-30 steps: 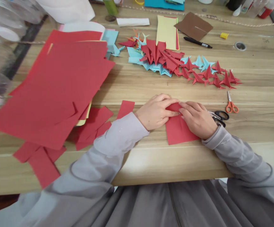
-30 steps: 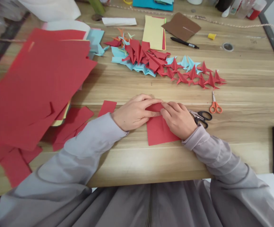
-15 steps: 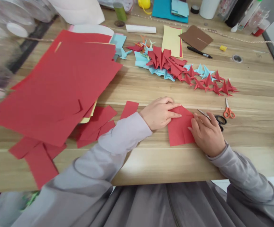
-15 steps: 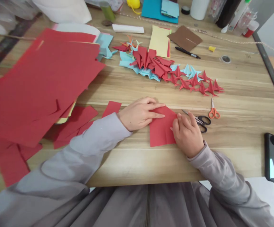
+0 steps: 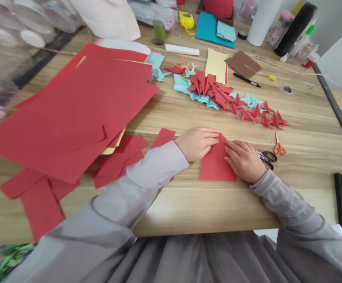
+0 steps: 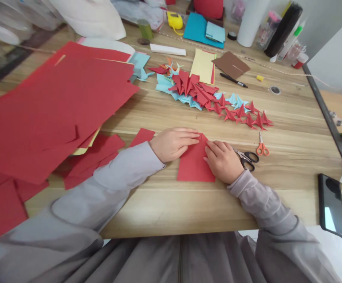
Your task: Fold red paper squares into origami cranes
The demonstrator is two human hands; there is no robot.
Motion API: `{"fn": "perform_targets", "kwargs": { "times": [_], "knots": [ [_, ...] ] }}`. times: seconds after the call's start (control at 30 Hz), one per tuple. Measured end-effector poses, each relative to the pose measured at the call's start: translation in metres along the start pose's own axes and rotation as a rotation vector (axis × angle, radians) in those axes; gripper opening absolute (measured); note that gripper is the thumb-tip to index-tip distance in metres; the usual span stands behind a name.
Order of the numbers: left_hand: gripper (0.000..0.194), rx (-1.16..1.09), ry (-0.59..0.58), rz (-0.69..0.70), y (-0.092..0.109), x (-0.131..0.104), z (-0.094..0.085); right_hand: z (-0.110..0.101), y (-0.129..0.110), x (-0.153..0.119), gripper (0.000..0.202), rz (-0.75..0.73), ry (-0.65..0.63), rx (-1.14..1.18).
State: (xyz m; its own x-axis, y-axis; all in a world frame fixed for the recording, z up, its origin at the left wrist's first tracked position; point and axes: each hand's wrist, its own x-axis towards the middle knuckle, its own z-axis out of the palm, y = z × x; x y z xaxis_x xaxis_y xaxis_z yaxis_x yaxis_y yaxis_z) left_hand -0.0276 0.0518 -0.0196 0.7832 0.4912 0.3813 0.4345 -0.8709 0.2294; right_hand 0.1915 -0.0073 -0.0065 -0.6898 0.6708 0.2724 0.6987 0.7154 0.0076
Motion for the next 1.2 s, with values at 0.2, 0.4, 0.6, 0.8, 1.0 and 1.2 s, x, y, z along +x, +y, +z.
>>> {"fn": "perform_targets", "kwargs": {
  "times": [0.2,0.4,0.6,0.8,1.0,1.2],
  "knots": [
    [0.030,0.160,0.046,-0.113,0.031,0.007,0.000,-0.001,-0.006,0.001,0.030,0.031,-0.021,0.014],
    [0.036,0.226,-0.072,-0.181,0.048,0.010,0.012,-0.006,-0.007,0.002,0.031,0.091,-0.077,0.048],
    [0.044,0.250,-0.115,-0.247,0.056,0.011,0.014,-0.011,-0.008,0.002,0.032,0.087,-0.122,0.024],
    [0.054,0.213,-0.104,-0.293,0.060,0.011,0.012,-0.016,-0.013,-0.005,0.036,0.092,-0.105,-0.004],
    [0.058,0.196,-0.087,-0.359,0.061,0.012,0.012,-0.020,-0.019,-0.013,0.038,0.110,-0.119,-0.033],
    [0.064,0.213,-0.091,-0.384,0.056,0.013,0.005,-0.019,-0.020,-0.013,0.039,0.136,-0.137,-0.056]
  ]
}}
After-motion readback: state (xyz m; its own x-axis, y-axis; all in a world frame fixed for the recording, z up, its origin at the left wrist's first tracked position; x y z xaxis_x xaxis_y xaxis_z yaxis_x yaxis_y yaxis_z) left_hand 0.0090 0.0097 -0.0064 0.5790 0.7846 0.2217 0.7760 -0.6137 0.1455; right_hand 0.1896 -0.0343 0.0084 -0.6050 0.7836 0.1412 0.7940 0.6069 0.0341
